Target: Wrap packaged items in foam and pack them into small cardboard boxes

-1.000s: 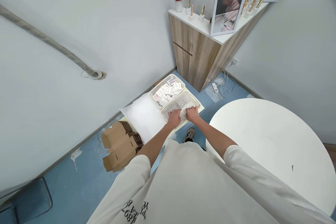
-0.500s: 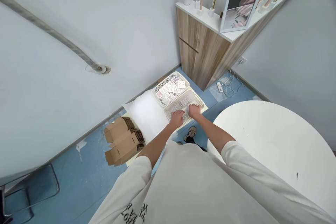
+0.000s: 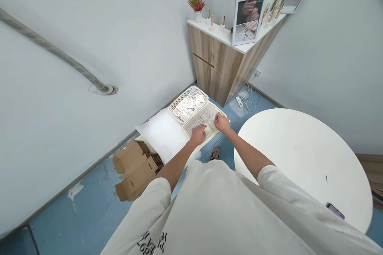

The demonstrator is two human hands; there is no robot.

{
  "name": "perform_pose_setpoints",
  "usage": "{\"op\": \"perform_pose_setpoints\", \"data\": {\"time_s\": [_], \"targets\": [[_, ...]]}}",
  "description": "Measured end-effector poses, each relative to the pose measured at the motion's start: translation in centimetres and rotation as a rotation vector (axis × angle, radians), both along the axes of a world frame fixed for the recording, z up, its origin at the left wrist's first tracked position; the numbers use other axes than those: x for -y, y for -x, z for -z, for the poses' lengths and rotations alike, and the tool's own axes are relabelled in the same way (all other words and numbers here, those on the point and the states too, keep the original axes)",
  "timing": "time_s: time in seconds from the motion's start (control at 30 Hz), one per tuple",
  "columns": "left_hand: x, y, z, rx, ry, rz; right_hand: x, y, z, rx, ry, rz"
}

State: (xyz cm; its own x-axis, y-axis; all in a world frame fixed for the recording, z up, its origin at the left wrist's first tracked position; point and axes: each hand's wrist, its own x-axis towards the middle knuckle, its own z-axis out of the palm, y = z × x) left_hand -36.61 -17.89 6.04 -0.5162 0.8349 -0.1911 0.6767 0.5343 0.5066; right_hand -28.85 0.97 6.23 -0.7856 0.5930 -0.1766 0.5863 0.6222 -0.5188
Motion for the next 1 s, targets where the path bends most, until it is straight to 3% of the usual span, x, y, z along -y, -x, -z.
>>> {"op": "perform_pose_setpoints", "data": {"time_s": [0.13,0.27,0.63,0.83,1.0], "targets": [[0.8,-1.9,-0.9,0.002,-0.11,0.045,0.0,-4.8,-0.8,-0.221,0.153,0.233],[1.8,-5.3,-1.4,0.037,-0.162,0.134,1.8,-10.8,-1.0,-0.272,0.237,0.422],[3.7,-16.4,-0.8,0.189,-0.081,0.439,9.4,-26.9,-0.5,-0.24,0.316,0.684],[1.8,-20.4,-0.8,0.214,-0.036,0.549,10.4,-32.8,-0.8,-0.201,0.343,0.765],[-1.3,-24.7,0.2,0.244,-0.002,0.64,9.8,-38.1,0.3,-0.188,0.337,0.856]]}}
